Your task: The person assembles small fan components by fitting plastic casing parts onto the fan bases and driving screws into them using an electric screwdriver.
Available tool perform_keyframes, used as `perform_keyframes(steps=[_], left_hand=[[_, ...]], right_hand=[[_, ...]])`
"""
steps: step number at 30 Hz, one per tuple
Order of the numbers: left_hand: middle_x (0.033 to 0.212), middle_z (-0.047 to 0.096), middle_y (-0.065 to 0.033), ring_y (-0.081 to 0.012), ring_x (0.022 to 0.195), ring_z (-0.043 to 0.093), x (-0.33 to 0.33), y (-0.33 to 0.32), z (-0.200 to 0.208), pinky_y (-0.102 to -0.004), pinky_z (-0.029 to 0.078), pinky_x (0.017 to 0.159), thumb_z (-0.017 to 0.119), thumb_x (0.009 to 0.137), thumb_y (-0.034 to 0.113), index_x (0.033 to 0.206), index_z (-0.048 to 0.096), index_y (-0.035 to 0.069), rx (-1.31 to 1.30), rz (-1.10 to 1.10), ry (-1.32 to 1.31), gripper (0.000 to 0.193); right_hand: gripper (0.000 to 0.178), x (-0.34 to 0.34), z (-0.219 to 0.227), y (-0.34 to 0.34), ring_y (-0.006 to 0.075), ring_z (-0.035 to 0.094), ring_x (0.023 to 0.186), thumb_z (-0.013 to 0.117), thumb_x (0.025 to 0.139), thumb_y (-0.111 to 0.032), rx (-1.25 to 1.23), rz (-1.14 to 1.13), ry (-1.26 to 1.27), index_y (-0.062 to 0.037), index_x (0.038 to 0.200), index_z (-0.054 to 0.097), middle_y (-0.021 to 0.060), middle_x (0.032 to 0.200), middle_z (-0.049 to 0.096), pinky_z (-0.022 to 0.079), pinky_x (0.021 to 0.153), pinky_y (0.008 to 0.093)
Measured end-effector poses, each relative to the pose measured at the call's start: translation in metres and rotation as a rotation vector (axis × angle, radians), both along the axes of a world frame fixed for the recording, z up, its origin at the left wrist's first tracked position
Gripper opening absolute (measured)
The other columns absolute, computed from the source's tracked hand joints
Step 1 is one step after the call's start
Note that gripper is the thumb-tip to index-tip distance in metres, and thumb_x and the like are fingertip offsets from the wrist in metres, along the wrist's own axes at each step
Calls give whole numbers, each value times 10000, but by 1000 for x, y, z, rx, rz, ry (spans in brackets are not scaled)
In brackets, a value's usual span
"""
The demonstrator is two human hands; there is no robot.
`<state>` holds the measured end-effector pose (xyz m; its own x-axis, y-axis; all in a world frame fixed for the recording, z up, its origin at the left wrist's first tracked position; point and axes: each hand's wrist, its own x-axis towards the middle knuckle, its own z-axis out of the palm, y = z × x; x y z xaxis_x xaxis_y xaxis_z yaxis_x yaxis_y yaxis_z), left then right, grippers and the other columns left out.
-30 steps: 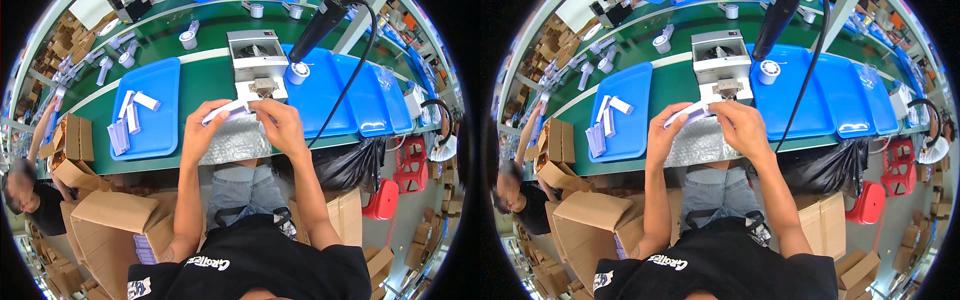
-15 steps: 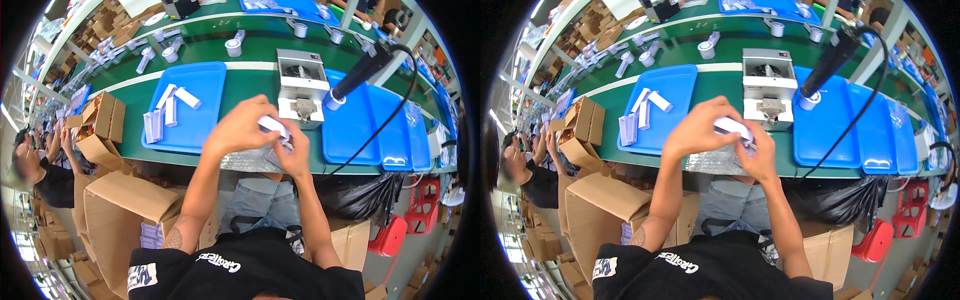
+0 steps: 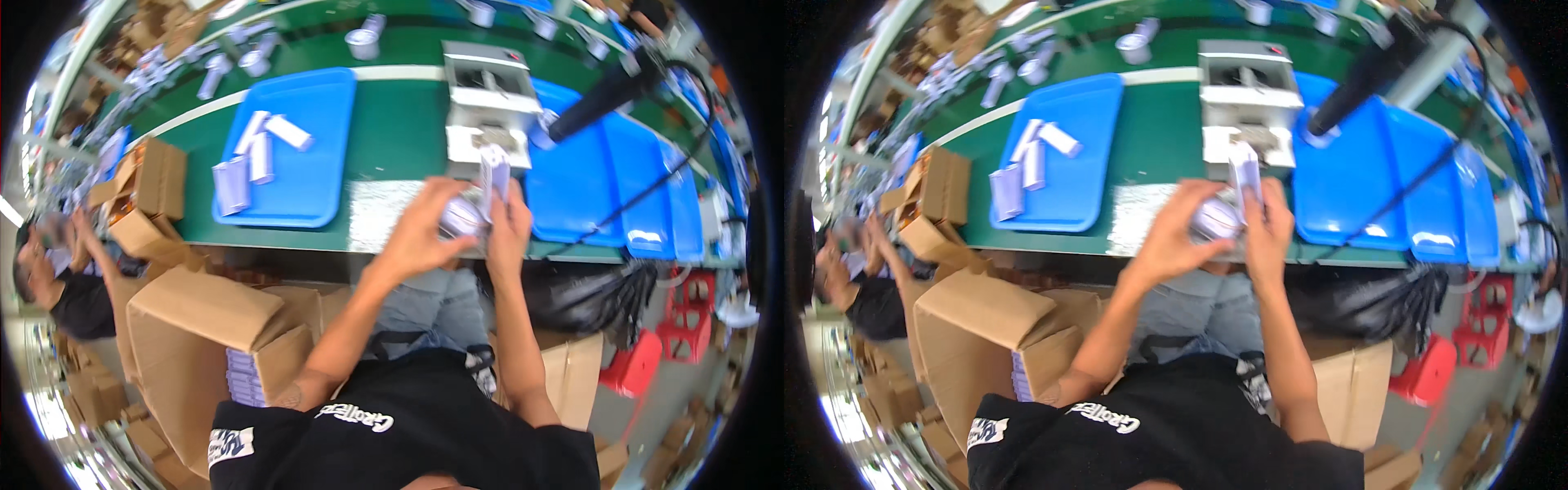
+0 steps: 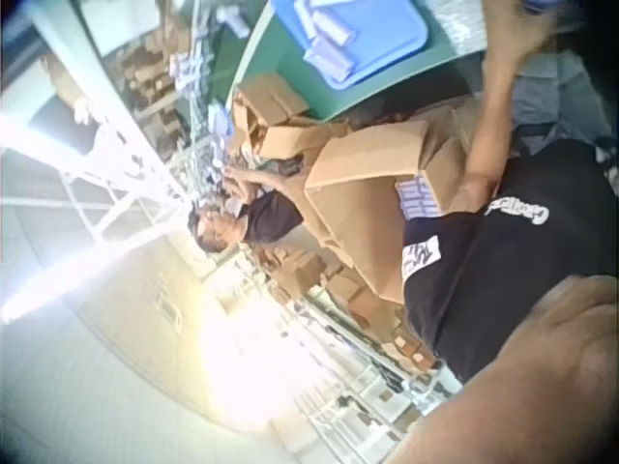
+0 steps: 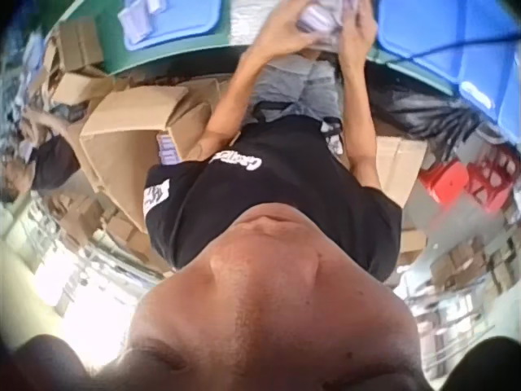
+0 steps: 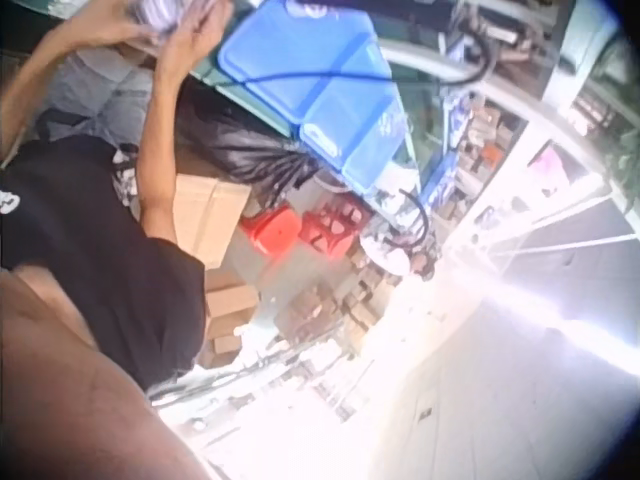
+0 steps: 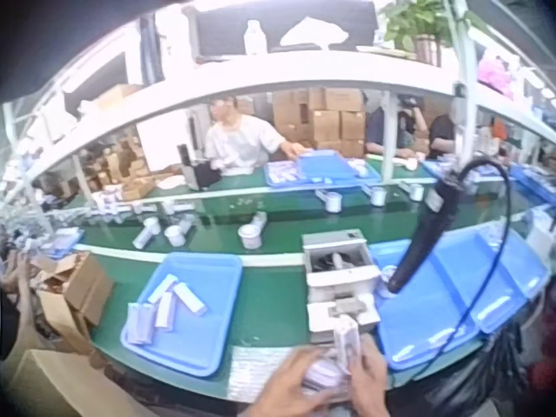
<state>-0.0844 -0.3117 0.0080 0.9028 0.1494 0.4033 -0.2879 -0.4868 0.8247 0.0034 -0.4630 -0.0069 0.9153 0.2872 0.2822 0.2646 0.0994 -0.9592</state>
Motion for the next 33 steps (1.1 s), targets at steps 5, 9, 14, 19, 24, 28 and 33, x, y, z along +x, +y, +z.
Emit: perform_keyframes(steps=[5, 9, 14, 19, 24, 28, 33], left_hand=[[1351, 599, -166, -346, 1277, 603, 1, 9, 10, -417, 469, 1102, 911, 745, 113, 1373, 664, 62, -34, 10, 75, 677], [1407, 579, -154, -342, 1267, 624, 0, 5, 0, -413, 498, 1072, 871, 824, 160, 1320, 692, 90, -20, -23, 72, 532], [1365, 627, -151, -319, 1224, 653, 1, 3, 5, -403, 515, 1037, 856, 860, 158, 1219, 757, 79, -76, 6, 88, 381], [1309, 664, -146, -304, 1189, 680, 6, 4, -10, -384, 525, 1014, 851, 873, 153, 1139, 795, 58, -123, 40, 52, 288], [1321, 645, -159, -303, 1187, 668, 8, 6, -7, -380, 530, 992, 911, 807, 187, 1393, 662, 62, -47, -31, -22, 650], [1347, 600, -178, -321, 1226, 636, 4, 6, -7, -402, 519, 1025, 926, 781, 211, 1468, 566, 44, -247, -42, 160, 793], [1341, 575, -198, -373, 1286, 593, 3, -10, -5, -433, 488, 1103, 890, 776, 147, 1435, 554, 30, 25, 101, 148, 749]], right_hand=[[221, 4, 3, 9, 116, 655, 1021, 604, 1068, -81, 258, 184, 252, 14, 1267, 605, 80, 1131, 706, 521, 886, 274], [307, 6, 11, 2, 169, 691, 1084, 599, 1052, -64, 311, 216, 277, 7, 1348, 559, 125, 1162, 720, 545, 965, 316], [396, 8, 17, -8, 183, 698, 1093, 518, 1120, -199, 285, 251, 257, 25, 1446, 537, 138, 1182, 725, 530, 1003, 339], [448, 5, 28, -10, 195, 696, 1133, 512, 1133, -254, 285, 238, 274, 33, 1476, 535, 151, 1210, 728, 525, 1018, 349], [404, 7, 26, -28, 228, 710, 1161, 653, 1061, -134, 168, 249, 165, 23, 1423, 563, 178, 1231, 738, 542, 1038, 388], [520, 0, 28, -27, 222, 706, 1173, 792, 925, 30, 252, 243, 154, 18, 1381, 543, 175, 1245, 732, 571, 1034, 382], [565, -4, 22, -15, 187, 712, 1132, 843, 886, 10, 102, 203, 59, 10, 1378, 566, 121, 1211, 717, 570, 1036, 362]])
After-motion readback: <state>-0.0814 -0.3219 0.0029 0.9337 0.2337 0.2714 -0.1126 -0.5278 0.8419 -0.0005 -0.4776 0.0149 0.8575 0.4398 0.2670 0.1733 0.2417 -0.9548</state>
